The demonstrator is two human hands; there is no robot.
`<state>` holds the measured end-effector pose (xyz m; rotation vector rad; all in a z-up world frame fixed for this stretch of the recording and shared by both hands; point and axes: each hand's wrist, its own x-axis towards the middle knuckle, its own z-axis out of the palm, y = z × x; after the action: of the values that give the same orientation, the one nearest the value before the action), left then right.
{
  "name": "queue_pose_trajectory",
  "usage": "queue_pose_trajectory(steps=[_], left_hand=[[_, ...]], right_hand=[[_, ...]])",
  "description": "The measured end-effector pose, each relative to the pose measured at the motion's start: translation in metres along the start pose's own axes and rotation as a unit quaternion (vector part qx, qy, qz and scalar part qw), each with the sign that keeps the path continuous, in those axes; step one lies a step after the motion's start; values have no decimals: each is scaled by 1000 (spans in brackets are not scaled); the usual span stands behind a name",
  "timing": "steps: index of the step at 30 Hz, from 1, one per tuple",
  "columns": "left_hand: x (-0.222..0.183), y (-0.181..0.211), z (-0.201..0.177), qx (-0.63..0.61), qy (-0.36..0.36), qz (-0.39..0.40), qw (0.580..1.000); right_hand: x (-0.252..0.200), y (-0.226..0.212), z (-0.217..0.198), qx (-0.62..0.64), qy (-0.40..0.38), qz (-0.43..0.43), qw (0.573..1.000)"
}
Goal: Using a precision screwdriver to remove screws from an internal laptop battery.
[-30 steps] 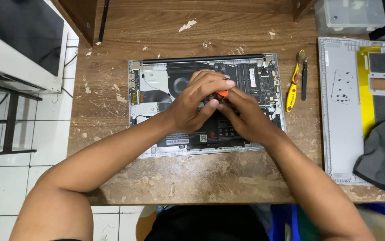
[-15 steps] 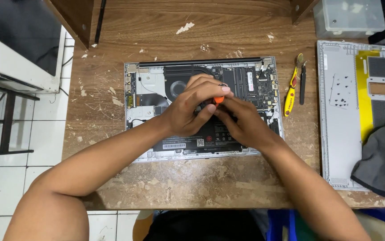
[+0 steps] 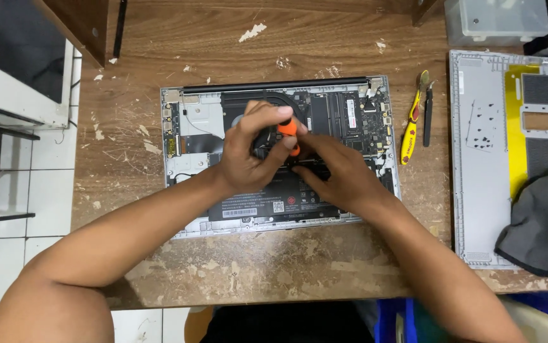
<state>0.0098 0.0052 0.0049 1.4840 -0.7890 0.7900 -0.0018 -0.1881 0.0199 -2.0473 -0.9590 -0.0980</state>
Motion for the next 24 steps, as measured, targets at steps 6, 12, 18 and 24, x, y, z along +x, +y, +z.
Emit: queue_pose_trajectory(steps=[6,12,18,24], left_hand=[[-3,-3,-4,-75,2,-66,995],[-3,-5,-6,-85,-5,-81,993],[-4,-4,-7,-84,-7,-106,991],[-6,-7,-6,-87,-5,-108,990]], right_hand=[[7,-3,-13,-15,-38,-9,999],[6,3,-11,-19,-23,-17,999],[5,9,-9,-12,-17,-6,1000],[0,14,-5,12,10,1,1000]])
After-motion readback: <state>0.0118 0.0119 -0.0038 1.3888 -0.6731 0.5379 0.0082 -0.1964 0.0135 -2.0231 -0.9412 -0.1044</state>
